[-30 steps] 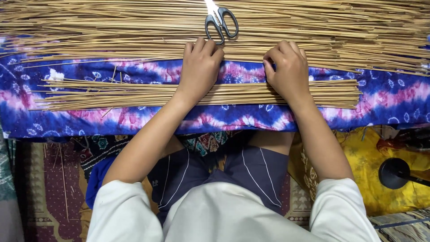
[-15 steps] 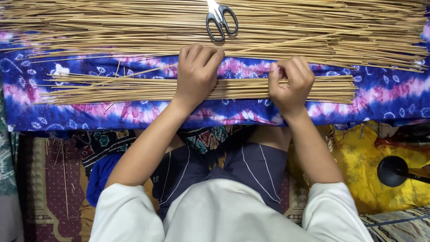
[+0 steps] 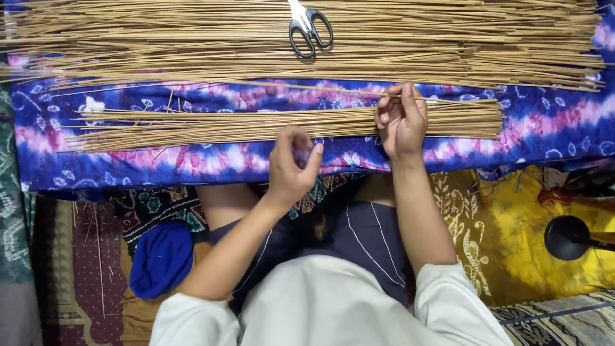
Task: A person is seen sorting and aligning bamboo sticks into bundles on a patterned cloth, then trimming the ends of the bundles using a pair of scissors.
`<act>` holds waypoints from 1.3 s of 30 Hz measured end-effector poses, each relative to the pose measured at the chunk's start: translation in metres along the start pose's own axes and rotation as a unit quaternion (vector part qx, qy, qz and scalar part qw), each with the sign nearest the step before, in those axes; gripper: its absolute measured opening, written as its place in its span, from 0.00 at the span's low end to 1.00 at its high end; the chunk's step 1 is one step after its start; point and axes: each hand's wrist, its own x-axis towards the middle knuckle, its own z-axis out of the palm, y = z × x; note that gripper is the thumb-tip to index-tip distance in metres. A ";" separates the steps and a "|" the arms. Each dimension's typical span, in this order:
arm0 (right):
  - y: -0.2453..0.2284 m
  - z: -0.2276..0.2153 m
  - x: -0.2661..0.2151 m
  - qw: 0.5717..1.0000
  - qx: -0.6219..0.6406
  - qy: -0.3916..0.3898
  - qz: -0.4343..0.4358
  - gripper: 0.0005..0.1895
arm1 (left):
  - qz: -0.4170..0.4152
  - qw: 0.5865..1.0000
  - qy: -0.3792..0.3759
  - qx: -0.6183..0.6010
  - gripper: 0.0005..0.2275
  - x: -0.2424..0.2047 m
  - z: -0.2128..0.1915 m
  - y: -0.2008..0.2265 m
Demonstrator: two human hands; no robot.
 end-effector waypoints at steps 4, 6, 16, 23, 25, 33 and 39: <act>0.011 -0.008 -0.004 1.000 0.005 -0.017 0.017 0.15 | -0.206 0.885 -0.017 -0.416 0.34 0.018 -0.003 -0.002; 0.018 -0.010 -0.005 1.000 -0.005 -0.026 0.017 0.15 | -0.201 0.878 0.006 -0.434 0.22 0.016 0.001 -0.026; 0.011 0.010 -0.012 0.999 -0.038 -0.037 0.004 0.12 | -0.271 0.834 0.057 -0.477 0.10 0.013 0.011 -0.062; 0.015 0.000 -0.012 0.999 -0.037 -0.022 0.010 0.13 | -0.284 0.838 0.055 -0.462 0.11 0.015 0.009 -0.055; 0.014 0.001 -0.012 0.999 -0.036 -0.027 0.019 0.14 | -0.286 0.829 0.048 -0.479 0.12 0.018 0.008 -0.057; 0.015 0.003 -0.006 0.998 -0.021 -0.035 0.037 0.15 | -0.275 0.820 0.037 -0.501 0.10 0.030 0.003 -0.068; -0.004 0.004 0.002 0.997 -0.021 -0.053 0.045 0.15 | -0.255 0.832 0.022 -0.491 0.11 0.045 -0.006 -0.049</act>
